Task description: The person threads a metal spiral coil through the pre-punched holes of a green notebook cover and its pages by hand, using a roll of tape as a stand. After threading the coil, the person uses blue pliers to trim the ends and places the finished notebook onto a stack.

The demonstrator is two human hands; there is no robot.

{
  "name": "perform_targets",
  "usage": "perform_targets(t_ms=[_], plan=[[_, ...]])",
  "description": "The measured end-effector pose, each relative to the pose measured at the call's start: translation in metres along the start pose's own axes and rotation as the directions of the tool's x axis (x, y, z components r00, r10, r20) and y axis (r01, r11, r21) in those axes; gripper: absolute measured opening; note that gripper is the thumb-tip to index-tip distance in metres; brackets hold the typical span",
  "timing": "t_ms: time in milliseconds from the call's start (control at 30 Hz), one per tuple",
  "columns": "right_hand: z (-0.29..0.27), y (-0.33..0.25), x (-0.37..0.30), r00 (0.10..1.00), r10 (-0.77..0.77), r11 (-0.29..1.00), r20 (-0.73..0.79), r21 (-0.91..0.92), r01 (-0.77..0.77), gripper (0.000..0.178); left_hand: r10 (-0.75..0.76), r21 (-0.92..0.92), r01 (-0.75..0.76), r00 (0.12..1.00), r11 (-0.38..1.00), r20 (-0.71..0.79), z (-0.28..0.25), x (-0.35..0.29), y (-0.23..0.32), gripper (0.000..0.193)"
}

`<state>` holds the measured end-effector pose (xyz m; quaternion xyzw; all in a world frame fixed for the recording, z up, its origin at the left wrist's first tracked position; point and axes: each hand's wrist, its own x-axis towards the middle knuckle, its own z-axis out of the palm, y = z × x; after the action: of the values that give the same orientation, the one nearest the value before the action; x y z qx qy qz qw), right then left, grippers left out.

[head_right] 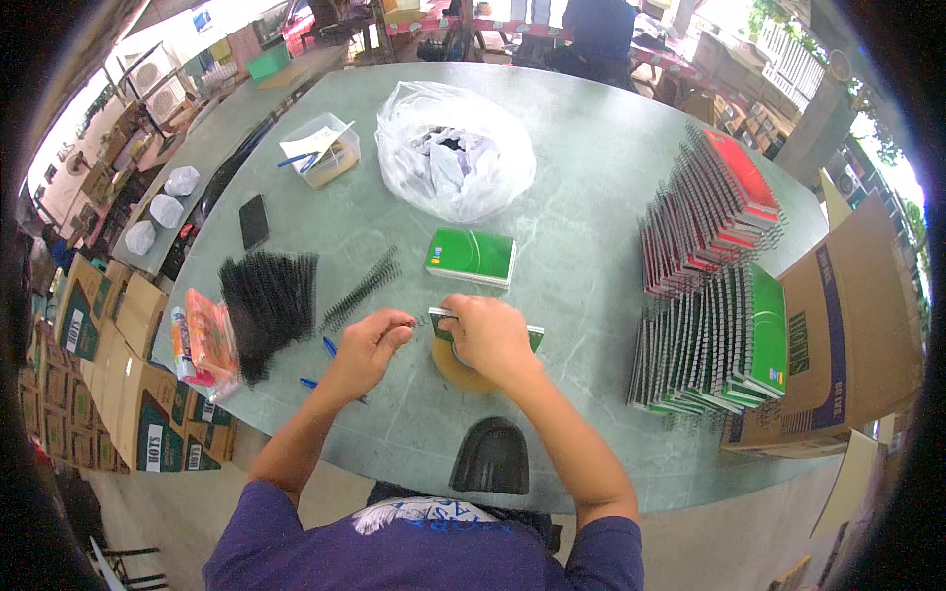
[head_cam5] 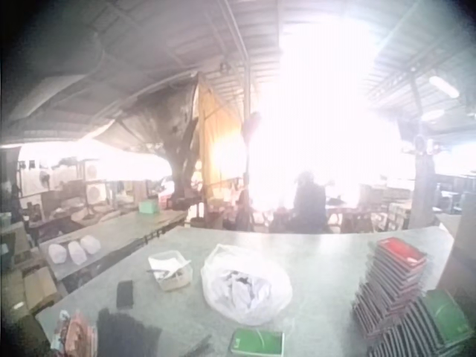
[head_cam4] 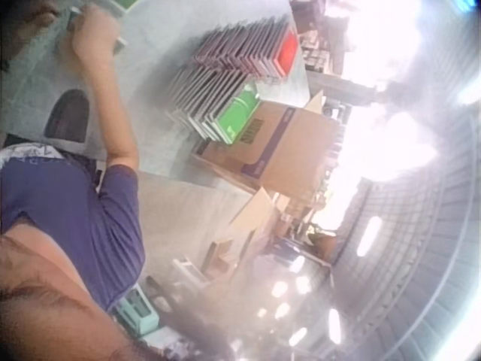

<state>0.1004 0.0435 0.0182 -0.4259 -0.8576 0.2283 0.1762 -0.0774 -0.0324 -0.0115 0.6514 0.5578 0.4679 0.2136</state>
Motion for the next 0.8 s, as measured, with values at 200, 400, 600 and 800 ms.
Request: perform_targets(t_ms=[200,400,600,800], plan=[[0.001,0.002,-0.002,1.0,-0.018,0.999,-0.021,0.04,0.019,0.017,-0.062,0.07,0.061,0.998,0.996,0.02,0.014,-0.001,0.005,0.023],[0.004,0.003,-0.004,0.994,-0.074,0.997,-0.077,0.021,0.075,0.014,-0.423,-0.093,0.435,0.897,0.895,0.13,0.009,0.008,0.016,0.026],[0.009,0.003,-0.006,0.981,-0.144,0.989,-0.131,-0.049,0.139,0.011,0.121,0.168,-0.087,0.972,0.982,-0.203,0.014,0.014,-0.002,0.03],[0.022,0.001,-0.008,0.928,-0.26,0.961,-0.267,-0.169,0.22,0.015,0.02,0.236,-0.051,0.991,0.97,0.13,-0.014,0.018,0.004,0.029]])
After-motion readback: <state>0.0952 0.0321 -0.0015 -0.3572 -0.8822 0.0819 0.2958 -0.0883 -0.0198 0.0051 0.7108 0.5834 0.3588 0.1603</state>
